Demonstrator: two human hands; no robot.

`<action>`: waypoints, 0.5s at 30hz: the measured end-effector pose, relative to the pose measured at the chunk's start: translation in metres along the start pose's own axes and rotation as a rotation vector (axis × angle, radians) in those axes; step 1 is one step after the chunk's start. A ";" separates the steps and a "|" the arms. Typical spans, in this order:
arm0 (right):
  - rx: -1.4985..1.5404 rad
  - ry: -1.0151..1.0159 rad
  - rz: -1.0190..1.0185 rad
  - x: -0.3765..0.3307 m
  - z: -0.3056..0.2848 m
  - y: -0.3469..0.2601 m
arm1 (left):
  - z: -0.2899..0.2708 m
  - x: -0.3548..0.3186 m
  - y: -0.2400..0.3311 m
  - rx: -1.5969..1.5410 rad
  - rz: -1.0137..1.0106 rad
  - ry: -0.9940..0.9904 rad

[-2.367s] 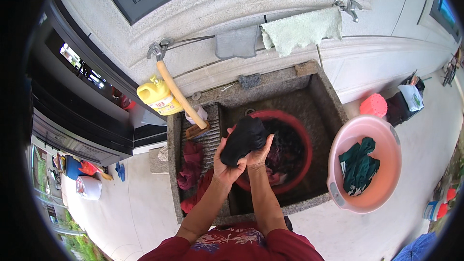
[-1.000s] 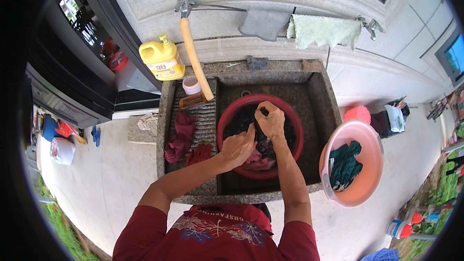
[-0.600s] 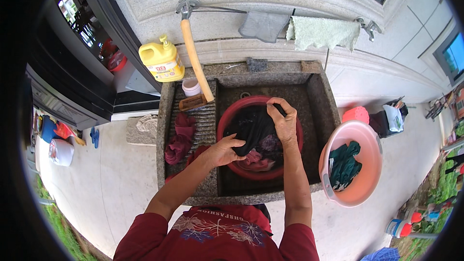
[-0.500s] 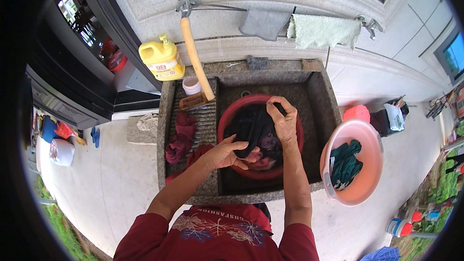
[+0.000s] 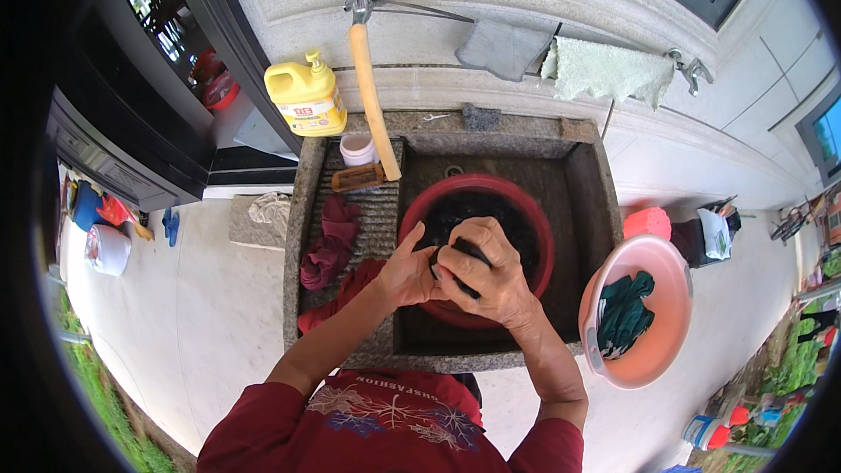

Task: The person hand-washes multiple garments in a red basin placed in an outdoor stone sink. They scrub and rinse each item individually, then transfer the washed clothes into a pink basin beside the sink. The process continues with different pieces of clothing throughout the clip.

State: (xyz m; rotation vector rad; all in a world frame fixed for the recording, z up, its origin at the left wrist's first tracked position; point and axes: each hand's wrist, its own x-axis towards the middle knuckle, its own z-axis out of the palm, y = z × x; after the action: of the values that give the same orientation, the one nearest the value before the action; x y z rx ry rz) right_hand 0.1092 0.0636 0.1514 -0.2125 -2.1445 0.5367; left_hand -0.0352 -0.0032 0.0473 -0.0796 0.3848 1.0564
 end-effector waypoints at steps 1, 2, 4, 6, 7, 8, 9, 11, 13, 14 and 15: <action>-0.027 -0.046 -0.105 0.000 0.004 -0.011 | 0.003 0.002 0.000 -0.062 0.013 0.057; -0.085 -0.113 -0.214 -0.001 0.007 -0.019 | 0.000 0.011 -0.003 -0.075 0.065 -0.040; -0.191 -0.205 -0.346 -0.005 0.009 -0.032 | 0.013 0.006 0.000 -0.226 -0.055 -0.160; -0.196 -0.162 -0.353 -0.004 0.010 -0.031 | 0.027 0.003 0.001 -0.272 0.023 -0.125; -0.192 -0.105 -0.346 -0.003 0.011 -0.030 | 0.024 0.008 0.000 -0.305 0.092 -0.071; -0.198 -0.045 -0.324 0.000 0.012 -0.028 | 0.023 0.011 -0.001 -0.338 0.162 -0.017; -0.201 0.016 -0.302 0.001 0.012 -0.026 | 0.025 0.015 0.000 -0.307 0.256 0.030; -0.183 0.148 -0.182 0.005 0.012 -0.027 | 0.032 0.024 0.004 -0.243 0.444 0.124; -0.173 0.291 0.001 -0.003 0.008 -0.019 | 0.057 0.026 0.014 -0.292 0.496 0.227; -0.061 0.428 0.151 -0.006 0.009 -0.014 | 0.061 0.024 0.020 -0.287 0.539 0.145; 0.035 0.533 0.294 -0.007 0.008 -0.008 | 0.064 0.024 0.025 -0.281 0.572 0.066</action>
State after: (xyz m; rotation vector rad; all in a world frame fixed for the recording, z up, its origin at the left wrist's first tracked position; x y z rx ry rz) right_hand 0.1071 0.0520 0.1453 -0.5888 -1.5913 0.6045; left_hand -0.0297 0.0449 0.1012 -0.2666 0.3228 1.6738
